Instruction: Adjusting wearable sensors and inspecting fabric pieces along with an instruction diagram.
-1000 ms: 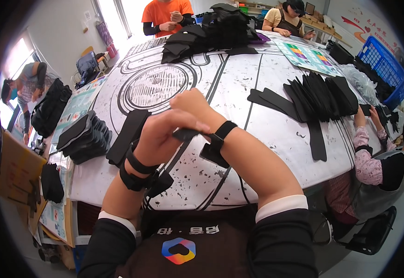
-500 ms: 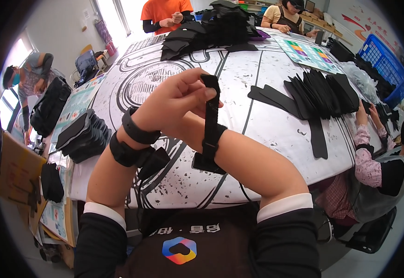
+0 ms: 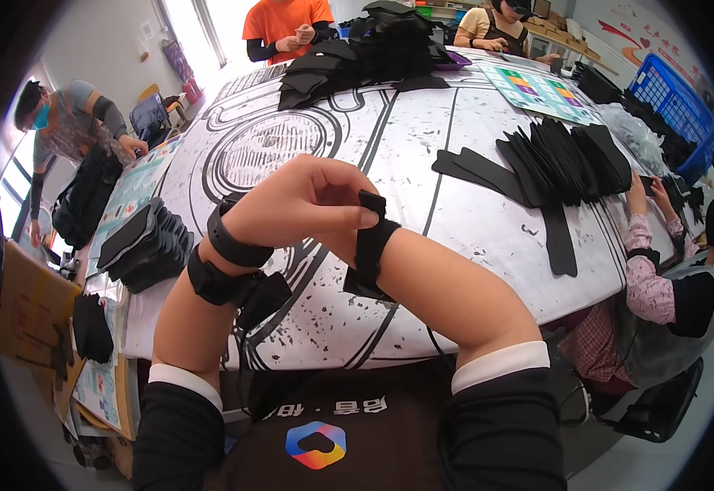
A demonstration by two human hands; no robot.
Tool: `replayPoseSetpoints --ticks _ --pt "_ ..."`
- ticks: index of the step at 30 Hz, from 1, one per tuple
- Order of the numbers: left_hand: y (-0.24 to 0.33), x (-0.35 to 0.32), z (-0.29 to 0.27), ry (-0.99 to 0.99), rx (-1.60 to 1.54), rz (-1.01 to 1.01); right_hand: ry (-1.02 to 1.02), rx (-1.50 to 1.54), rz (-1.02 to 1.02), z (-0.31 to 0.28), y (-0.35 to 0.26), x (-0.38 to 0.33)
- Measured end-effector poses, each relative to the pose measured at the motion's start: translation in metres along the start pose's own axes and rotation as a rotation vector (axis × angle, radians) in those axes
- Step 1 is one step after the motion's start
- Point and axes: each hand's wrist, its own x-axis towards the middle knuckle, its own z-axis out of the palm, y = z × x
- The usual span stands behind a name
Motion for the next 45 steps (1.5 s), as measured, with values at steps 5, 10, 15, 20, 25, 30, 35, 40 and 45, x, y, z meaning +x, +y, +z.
replayPoseSetpoints --ticks 5,10,15,20,25,30,35,40,45 --pt "0.000 0.005 0.005 0.097 0.140 0.019 0.002 -0.039 -0.021 0.003 0.004 0.010" --pt "-0.007 0.015 0.010 0.136 0.142 0.070 -0.001 -0.077 -0.047 0.007 0.006 0.010" --pt "-0.004 0.017 0.012 0.158 0.401 0.037 -0.001 -0.116 -0.071 0.005 0.010 0.006" --pt "0.007 0.024 0.007 0.013 0.452 -0.047 -0.007 -0.148 -0.101 0.003 0.012 0.003" --pt "-0.006 0.034 0.003 -0.056 0.085 -0.039 -0.012 -0.189 -0.129 0.001 0.016 -0.001" --pt "-0.027 0.040 0.006 -0.031 -0.158 0.038 -0.013 -0.231 -0.157 -0.001 0.022 -0.001" --pt "-0.029 0.039 0.012 0.071 -0.246 0.153 -0.012 -0.271 -0.178 -0.002 0.027 0.005" --pt "-0.036 0.037 0.014 0.077 -0.307 0.180 -0.011 -0.308 -0.202 -0.001 0.030 0.008" --pt "-0.041 0.041 0.012 -0.009 -0.182 0.148 -0.012 -0.342 -0.223 0.017 0.028 0.002"
